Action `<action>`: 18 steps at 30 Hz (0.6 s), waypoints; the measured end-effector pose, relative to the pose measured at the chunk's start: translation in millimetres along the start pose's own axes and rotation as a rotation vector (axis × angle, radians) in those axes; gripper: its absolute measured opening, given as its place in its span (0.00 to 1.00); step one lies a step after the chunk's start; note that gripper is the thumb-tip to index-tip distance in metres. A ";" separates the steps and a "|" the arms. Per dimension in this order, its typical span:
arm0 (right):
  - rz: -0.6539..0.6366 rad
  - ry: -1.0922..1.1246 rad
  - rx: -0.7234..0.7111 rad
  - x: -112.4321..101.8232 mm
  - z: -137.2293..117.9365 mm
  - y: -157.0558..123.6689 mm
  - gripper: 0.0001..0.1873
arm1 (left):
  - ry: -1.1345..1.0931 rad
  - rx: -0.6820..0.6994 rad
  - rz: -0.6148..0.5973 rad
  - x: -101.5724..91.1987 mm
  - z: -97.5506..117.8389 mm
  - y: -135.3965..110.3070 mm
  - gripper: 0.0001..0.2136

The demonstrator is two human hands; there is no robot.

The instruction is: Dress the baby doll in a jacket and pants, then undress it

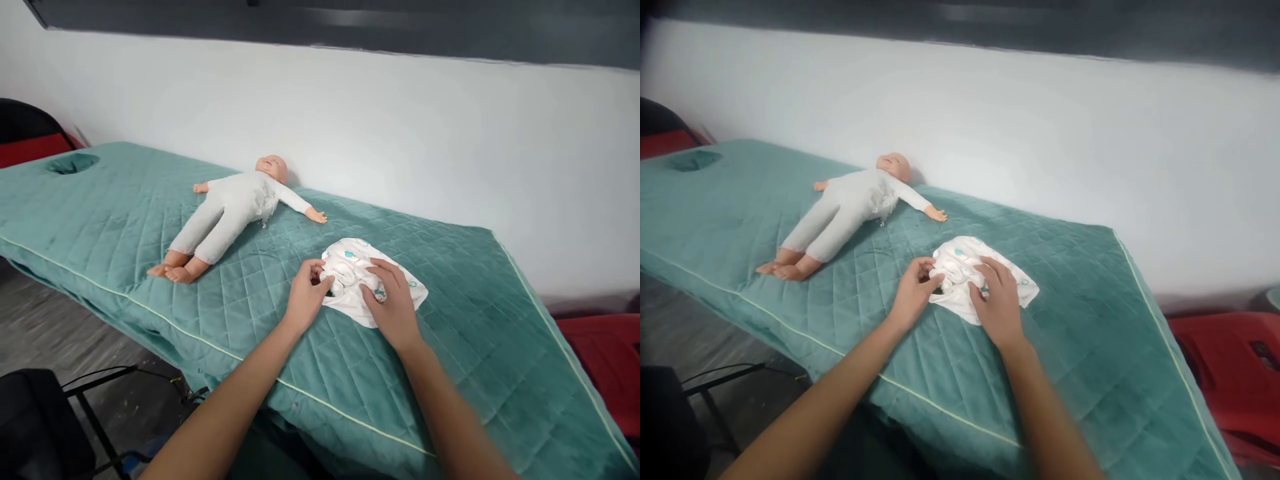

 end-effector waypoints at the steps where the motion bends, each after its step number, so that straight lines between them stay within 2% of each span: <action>1: 0.053 -0.066 -0.018 -2.4 -6.3 -5.1 0.14 | 0.027 0.013 -0.019 0.6 0.5 -0.4 0.10; 3: 0.136 -0.153 -0.079 -6.5 -21.3 -16.7 0.16 | 0.067 0.041 -0.041 1.2 2.2 -1.8 0.06; 5: 0.151 -0.181 -0.158 -6.6 -36.5 -28.0 0.18 | 0.098 0.111 -0.006 -0.3 6.6 -3.0 0.07; 9: -0.080 -0.207 -0.278 10.5 -53.6 -38.7 0.18 | 0.098 0.274 0.114 -1.8 17.2 4.2 0.06; 11: -0.086 -0.256 -0.222 15.6 -49.4 -35.7 0.17 | 0.029 0.283 0.122 1.9 18.3 17.2 0.07; 14: 0.073 -0.326 -0.064 12.9 -33.3 -28.9 0.15 | -0.129 0.190 0.121 9.8 14.3 44.8 0.11; 18: 0.207 -0.325 0.087 6.8 -14.6 -28.6 0.15 | -0.422 -0.070 0.019 21.3 4.5 76.0 0.15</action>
Point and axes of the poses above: each hand's wrist, its own y-axis towards the middle knuckle, its own x-axis out of the palm, z = x × y, the point moved 4 cm from there along y, towards the middle knuckle
